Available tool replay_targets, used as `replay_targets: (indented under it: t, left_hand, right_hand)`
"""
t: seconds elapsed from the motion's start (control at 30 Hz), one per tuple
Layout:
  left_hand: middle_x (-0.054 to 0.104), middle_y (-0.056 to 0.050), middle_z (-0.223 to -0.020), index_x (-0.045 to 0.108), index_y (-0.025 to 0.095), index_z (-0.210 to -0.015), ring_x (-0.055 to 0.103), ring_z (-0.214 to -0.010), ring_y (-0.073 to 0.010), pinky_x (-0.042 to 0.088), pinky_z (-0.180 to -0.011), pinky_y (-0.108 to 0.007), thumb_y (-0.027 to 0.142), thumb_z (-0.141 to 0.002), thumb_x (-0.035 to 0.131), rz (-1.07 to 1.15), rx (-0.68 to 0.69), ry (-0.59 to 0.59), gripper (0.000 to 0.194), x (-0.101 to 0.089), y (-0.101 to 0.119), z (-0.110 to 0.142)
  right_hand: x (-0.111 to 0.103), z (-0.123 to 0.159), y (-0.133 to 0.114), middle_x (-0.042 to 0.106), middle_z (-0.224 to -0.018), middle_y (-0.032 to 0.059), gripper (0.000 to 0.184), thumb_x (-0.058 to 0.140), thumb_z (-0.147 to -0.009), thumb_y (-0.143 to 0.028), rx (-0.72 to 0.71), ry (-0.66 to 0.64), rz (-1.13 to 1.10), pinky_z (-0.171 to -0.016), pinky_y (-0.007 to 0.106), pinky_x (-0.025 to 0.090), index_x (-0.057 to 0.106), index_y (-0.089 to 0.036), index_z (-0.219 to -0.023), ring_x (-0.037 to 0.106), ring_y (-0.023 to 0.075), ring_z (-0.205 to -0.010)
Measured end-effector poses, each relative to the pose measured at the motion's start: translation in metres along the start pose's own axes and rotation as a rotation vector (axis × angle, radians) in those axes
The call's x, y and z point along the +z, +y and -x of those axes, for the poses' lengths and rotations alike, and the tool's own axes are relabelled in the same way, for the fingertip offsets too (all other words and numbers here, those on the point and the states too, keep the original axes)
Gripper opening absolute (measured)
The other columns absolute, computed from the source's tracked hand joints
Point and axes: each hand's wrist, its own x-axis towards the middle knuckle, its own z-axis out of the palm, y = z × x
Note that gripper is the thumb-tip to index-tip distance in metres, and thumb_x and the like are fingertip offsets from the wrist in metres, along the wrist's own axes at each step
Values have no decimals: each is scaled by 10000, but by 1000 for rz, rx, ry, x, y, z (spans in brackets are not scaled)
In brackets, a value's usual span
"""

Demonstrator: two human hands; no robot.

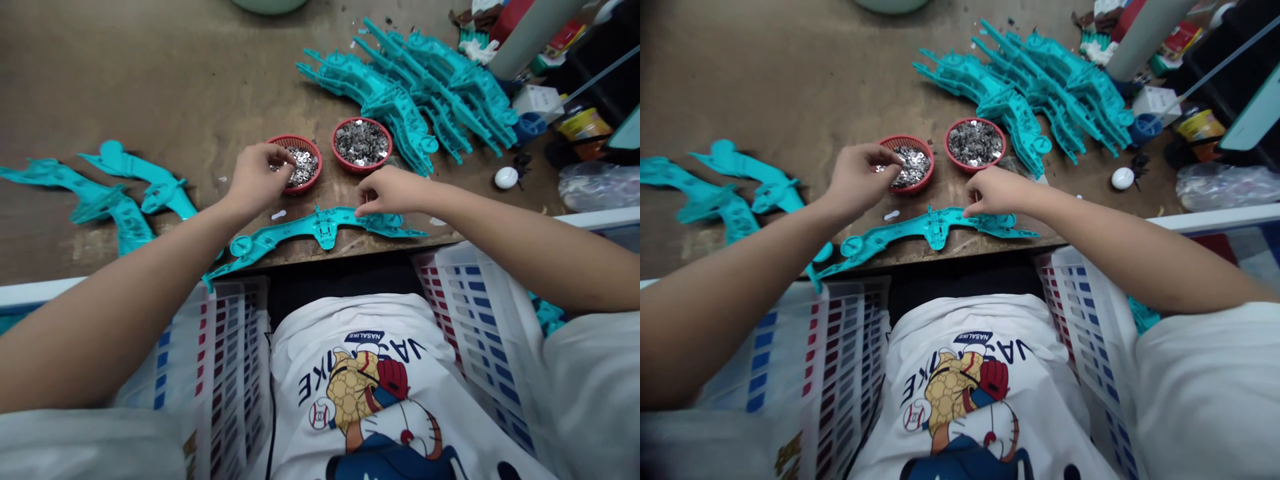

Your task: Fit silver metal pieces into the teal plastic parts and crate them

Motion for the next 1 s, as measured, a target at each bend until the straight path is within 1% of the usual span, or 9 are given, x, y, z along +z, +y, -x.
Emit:
replay_targets:
  t: [0.1, 0.23, 0.37, 0.5, 0.6, 0.7, 0.8, 0.87, 1.0]
  left_hand:
    - [884, -100, -1247, 846, 252, -1014, 793, -1290, -350, 625, -1241, -570, 397, -947, 788, 87, 33, 43, 170, 1, 13, 7]
    - [862, -81, -1057, 812, 226, -1075, 867, -1100, -330, 741, -1041, -547, 483, -944, 916, 508, -60, -156, 307, 12, 45, 31]
    - [837, -81, -1023, 767, 216, -1066, 897, -1022, -316, 771, -1003, -527, 490, -845, 1059, 737, -145, -261, 457, 23, 61, 50]
    - [869, -101, -1069, 791, 197, -1165, 904, -1029, -320, 781, -1014, -534, 451, -807, 1065, 805, -202, -304, 517, 29, 57, 56]
    - [901, -142, -1164, 819, 180, -1336, 907, -1118, -354, 773, -1058, -558, 469, -957, 907, 644, -78, -316, 484, 33, 49, 56]
    - [881, -206, -1422, 839, 165, -1448, 846, -1388, -412, 676, -1282, -627, 403, -1061, 775, 225, 268, -374, 459, 38, 39, 57]
    - [727, -272, -1727, 820, 129, -1555, 687, -1656, -449, 532, -1447, -661, 341, -1121, 716, -137, 566, -528, 495, 43, 32, 63]
    - [645, -292, -1816, 782, 102, -1624, 628, -1721, -450, 508, -1470, -659, 336, -1163, 671, -242, 632, -589, 529, 46, 29, 67]
    - [616, -271, -1853, 748, 111, -1681, 608, -1744, -429, 502, -1482, -634, 350, -1188, 654, -297, 646, -600, 555, 47, 27, 68]
  right_hand:
    - [-6, 5, -6, 883, -1128, 106, 304, 833, -1109, -440, -47, 191, -77, -944, 377, 568, 900, -206, -1291, 779, 280, -1015]
    - [-6, 5, -15, 866, -1362, 126, 427, 742, -1167, -441, -258, 365, -86, -1079, 417, 589, 828, -253, -1540, 780, 321, -1231]
    - [1, 2, -17, 860, -1325, 123, 390, 580, -1250, -434, -488, 373, -9, -1072, 439, 598, 899, -272, -1406, 792, 319, -1247]
    - [-1, 2, -16, 873, -1273, 112, 399, 584, -1253, -440, -486, 287, 38, -1055, 428, 600, 933, -289, -1376, 805, 304, -1216]
    - [-6, -1, -11, 891, -1260, 90, 373, 614, -1215, -382, -447, 202, 22, -1072, 422, 592, 949, -290, -1351, 806, 293, -1204]
    - [-7, -8, 2, 912, -1187, 60, 328, 684, -1106, -287, -376, 88, -12, -1051, 398, 590, 975, -277, -1257, 812, 272, -1106]
    - [-5, -14, 16, 919, -1076, 35, 314, 727, -998, -222, -293, -25, -52, -987, 358, 586, 986, -251, -1175, 803, 244, -992]
    - [-4, -17, 21, 920, -1044, 26, 307, 744, -971, -215, -271, -72, -76, -955, 343, 579, 988, -242, -1155, 797, 234, -957]
    - [2, -23, 27, 923, -1057, 22, 287, 750, -988, -214, -315, -112, -77, -931, 329, 564, 984, -245, -1151, 791, 223, -951]
